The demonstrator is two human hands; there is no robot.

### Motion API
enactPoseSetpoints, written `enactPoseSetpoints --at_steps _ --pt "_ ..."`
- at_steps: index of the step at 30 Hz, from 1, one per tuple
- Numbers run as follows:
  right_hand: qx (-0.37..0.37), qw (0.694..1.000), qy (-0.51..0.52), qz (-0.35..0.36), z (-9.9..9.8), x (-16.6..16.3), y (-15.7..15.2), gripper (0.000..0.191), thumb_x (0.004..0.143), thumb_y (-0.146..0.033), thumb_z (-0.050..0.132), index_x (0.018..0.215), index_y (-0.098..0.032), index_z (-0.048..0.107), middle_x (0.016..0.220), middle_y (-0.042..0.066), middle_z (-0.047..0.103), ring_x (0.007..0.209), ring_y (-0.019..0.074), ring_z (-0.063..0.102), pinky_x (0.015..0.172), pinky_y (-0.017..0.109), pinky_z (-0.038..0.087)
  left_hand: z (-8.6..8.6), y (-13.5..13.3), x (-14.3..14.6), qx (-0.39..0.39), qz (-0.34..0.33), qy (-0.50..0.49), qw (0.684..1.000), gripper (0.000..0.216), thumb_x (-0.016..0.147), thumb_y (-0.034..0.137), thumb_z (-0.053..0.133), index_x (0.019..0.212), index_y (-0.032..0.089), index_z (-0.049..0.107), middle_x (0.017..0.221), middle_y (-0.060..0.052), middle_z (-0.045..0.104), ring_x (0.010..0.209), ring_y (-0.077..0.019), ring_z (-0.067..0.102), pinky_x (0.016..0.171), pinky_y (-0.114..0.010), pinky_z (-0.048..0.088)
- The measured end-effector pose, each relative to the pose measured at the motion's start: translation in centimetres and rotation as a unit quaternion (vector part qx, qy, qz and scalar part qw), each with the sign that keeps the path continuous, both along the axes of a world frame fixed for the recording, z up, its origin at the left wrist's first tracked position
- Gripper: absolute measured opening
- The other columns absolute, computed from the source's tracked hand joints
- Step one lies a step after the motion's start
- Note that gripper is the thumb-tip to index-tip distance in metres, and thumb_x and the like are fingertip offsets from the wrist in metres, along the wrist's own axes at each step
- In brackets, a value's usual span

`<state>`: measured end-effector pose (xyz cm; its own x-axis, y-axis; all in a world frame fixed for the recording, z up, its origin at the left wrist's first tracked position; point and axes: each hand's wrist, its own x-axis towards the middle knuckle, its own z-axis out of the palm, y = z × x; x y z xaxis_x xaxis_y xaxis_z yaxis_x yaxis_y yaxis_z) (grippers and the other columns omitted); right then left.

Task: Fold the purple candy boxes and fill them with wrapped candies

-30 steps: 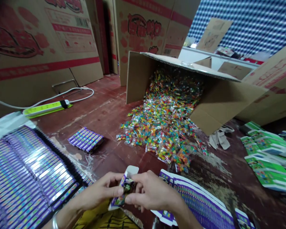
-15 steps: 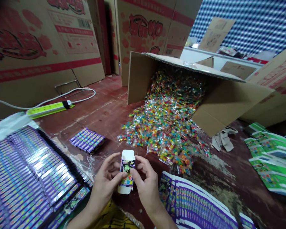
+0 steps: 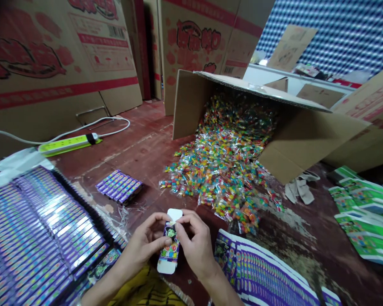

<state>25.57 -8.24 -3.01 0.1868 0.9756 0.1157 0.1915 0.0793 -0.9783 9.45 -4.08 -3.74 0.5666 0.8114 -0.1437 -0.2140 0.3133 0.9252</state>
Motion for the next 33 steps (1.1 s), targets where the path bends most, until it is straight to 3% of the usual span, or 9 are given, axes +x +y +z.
enactPoseSetpoints --at_steps 5,11,17,22,28,30,33 --pt "-0.014 0.997 0.077 -0.012 0.2 -0.3 0.6 0.016 0.087 -0.032 0.066 0.096 -0.021 0.058 0.093 0.005 0.068 0.086 0.0196 0.067 0.080 0.030 0.054 -0.2 -0.3 0.0 -0.025 0.045 0.000 0.999 0.038 0.079 0.020 0.075 0.101 0.024 0.045 0.094 0.002 0.062 0.067 -0.0088 0.062 0.057 -0.018 0.044" --pt "-0.028 0.993 0.092 0.071 1.6 0.1 1.7 0.021 0.085 -0.037 0.068 0.079 -0.019 0.059 0.085 0.003 0.064 0.079 0.0169 0.061 0.073 0.027 0.050 -0.1 -0.4 -0.5 -0.032 0.042 0.012 0.999 0.040 0.077 0.017 0.075 0.100 0.024 0.044 0.092 0.004 0.059 0.060 -0.0055 0.059 0.054 -0.016 0.042" --pt "-0.162 0.977 0.105 0.094 2.2 0.9 2.9 0.027 0.073 -0.038 0.079 0.077 -0.017 0.062 0.072 -0.001 0.064 0.067 0.0143 0.058 0.064 0.025 0.047 0.2 -0.4 -1.0 0.036 0.042 0.069 0.996 0.040 0.077 0.013 0.072 0.107 0.024 0.048 0.097 0.000 0.064 0.077 -0.0131 0.063 0.067 -0.023 0.051" --pt "-0.173 0.971 0.122 0.112 2.0 1.4 3.5 0.030 0.073 -0.038 0.078 0.067 -0.016 0.060 0.065 -0.002 0.061 0.061 0.0125 0.055 0.060 0.024 0.043 0.4 -0.3 -1.1 0.036 0.015 0.069 0.997 0.052 0.077 0.013 0.072 0.122 0.025 0.049 0.104 -0.003 0.066 0.083 -0.0161 0.065 0.075 -0.027 0.053" --pt "-0.059 0.990 -0.071 0.107 3.1 0.8 2.3 0.020 0.089 -0.032 0.062 0.075 -0.018 0.065 0.083 0.003 0.065 0.077 0.0171 0.061 0.070 0.027 0.047 -0.4 -0.1 -1.5 0.033 0.040 0.085 0.995 0.045 0.078 0.020 0.073 0.122 0.023 0.060 0.109 -0.004 0.066 0.090 -0.0188 0.063 0.078 -0.026 0.050" --pt "-0.036 0.983 -0.122 0.133 3.5 0.5 1.6 0.013 0.088 -0.032 0.065 0.087 -0.020 0.067 0.093 0.005 0.065 0.083 0.0182 0.062 0.070 0.027 0.048 -0.6 -0.2 -1.7 0.023 0.048 0.077 0.996 0.042 0.079 0.024 0.074 0.119 0.023 0.062 0.109 -0.004 0.067 0.092 -0.0199 0.063 0.077 -0.025 0.050" --pt "-0.021 0.973 -0.171 0.155 3.6 0.2 1.0 0.022 0.082 -0.034 0.072 0.098 -0.021 0.067 0.097 0.006 0.065 0.083 0.0190 0.062 0.067 0.027 0.049 -0.5 -0.3 -1.8 0.024 0.052 0.080 0.995 0.036 0.079 0.029 0.075 0.112 0.022 0.064 0.104 -0.004 0.069 0.090 -0.0197 0.063 0.074 -0.024 0.049"
